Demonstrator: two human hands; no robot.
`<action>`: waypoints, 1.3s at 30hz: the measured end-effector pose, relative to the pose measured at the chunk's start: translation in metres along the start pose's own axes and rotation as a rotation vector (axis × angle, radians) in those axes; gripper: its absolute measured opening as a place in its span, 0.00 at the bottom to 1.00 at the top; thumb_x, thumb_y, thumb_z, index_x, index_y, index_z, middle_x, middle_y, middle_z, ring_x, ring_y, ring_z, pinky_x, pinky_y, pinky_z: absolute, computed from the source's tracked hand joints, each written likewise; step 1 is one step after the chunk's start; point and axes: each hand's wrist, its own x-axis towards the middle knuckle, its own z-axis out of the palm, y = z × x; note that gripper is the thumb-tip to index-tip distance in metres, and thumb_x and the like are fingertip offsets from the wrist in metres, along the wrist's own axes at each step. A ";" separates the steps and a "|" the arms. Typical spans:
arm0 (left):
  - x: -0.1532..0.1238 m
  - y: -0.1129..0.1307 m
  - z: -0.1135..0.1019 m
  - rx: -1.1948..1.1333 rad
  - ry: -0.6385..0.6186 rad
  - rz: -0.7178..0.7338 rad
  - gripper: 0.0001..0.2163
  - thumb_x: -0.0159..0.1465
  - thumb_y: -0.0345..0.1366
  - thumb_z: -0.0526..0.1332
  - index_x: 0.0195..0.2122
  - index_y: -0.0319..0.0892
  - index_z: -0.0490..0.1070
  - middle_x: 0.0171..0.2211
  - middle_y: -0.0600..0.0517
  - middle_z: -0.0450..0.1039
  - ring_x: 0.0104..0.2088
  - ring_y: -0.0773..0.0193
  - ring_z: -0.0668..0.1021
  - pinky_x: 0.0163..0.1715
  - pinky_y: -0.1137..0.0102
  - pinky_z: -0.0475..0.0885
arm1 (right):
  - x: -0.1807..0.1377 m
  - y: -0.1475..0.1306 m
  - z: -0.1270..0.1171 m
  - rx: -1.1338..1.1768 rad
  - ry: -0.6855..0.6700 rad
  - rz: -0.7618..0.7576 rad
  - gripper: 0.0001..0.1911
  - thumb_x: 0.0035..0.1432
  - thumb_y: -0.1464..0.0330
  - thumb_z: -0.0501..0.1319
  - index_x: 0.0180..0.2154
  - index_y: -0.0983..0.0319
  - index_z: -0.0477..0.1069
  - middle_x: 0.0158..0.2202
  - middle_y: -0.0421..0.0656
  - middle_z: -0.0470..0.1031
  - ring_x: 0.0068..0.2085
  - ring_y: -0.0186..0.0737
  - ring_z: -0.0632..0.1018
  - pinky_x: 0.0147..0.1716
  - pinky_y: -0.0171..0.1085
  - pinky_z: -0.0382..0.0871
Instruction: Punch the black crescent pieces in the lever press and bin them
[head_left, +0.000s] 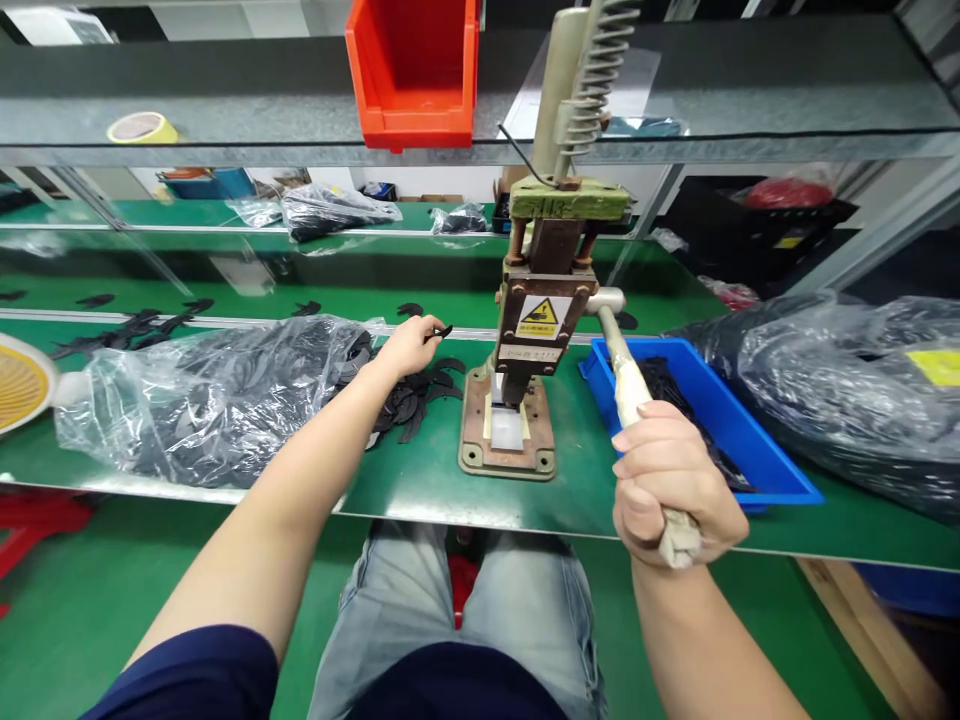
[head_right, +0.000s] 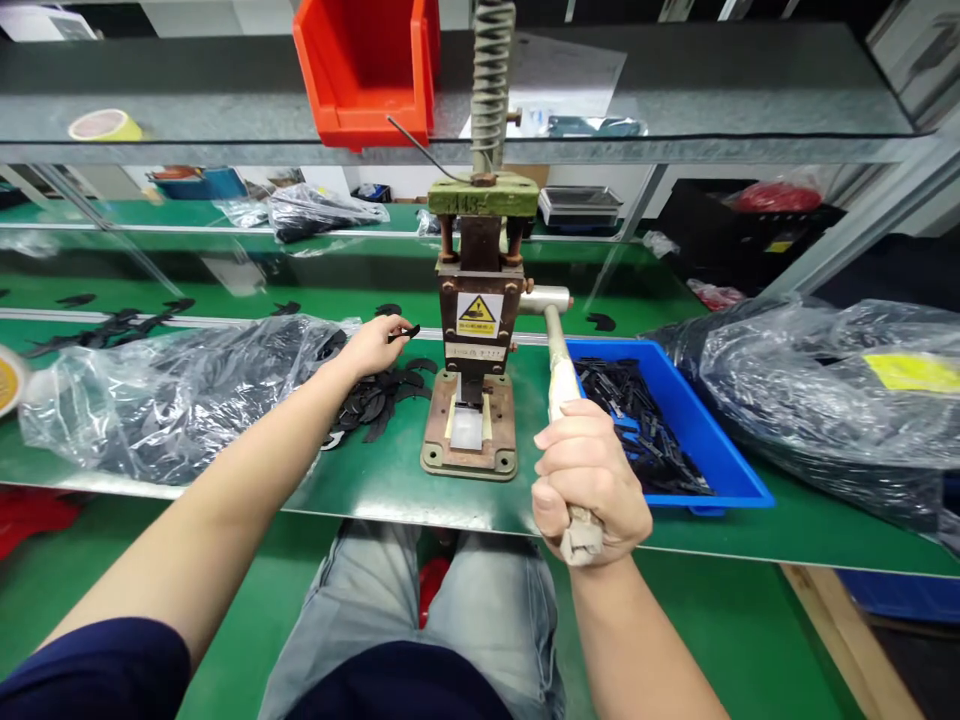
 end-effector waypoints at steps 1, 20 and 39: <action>-0.009 0.005 -0.007 -0.045 0.002 0.020 0.14 0.69 0.36 0.62 0.55 0.43 0.75 0.45 0.45 0.81 0.45 0.56 0.81 0.48 0.66 0.74 | 0.000 0.000 0.001 0.003 0.006 -0.002 0.08 0.56 0.67 0.64 0.26 0.55 0.68 0.24 0.35 0.75 0.30 0.42 0.80 0.48 0.57 0.78; -0.084 0.083 0.040 -1.016 -0.276 -0.352 0.20 0.59 0.50 0.74 0.32 0.42 0.67 0.23 0.56 0.72 0.21 0.71 0.72 0.23 0.76 0.68 | 0.000 -0.005 0.003 0.011 0.019 0.043 0.09 0.57 0.65 0.64 0.26 0.55 0.67 0.24 0.34 0.74 0.32 0.40 0.80 0.51 0.56 0.77; -0.044 0.108 0.039 -0.744 -0.685 -0.452 0.06 0.69 0.36 0.67 0.40 0.42 0.71 0.17 0.57 0.69 0.15 0.68 0.72 0.17 0.76 0.66 | -0.001 -0.002 0.005 -0.013 0.047 0.028 0.10 0.58 0.63 0.64 0.26 0.53 0.67 0.22 0.34 0.73 0.29 0.41 0.79 0.47 0.55 0.78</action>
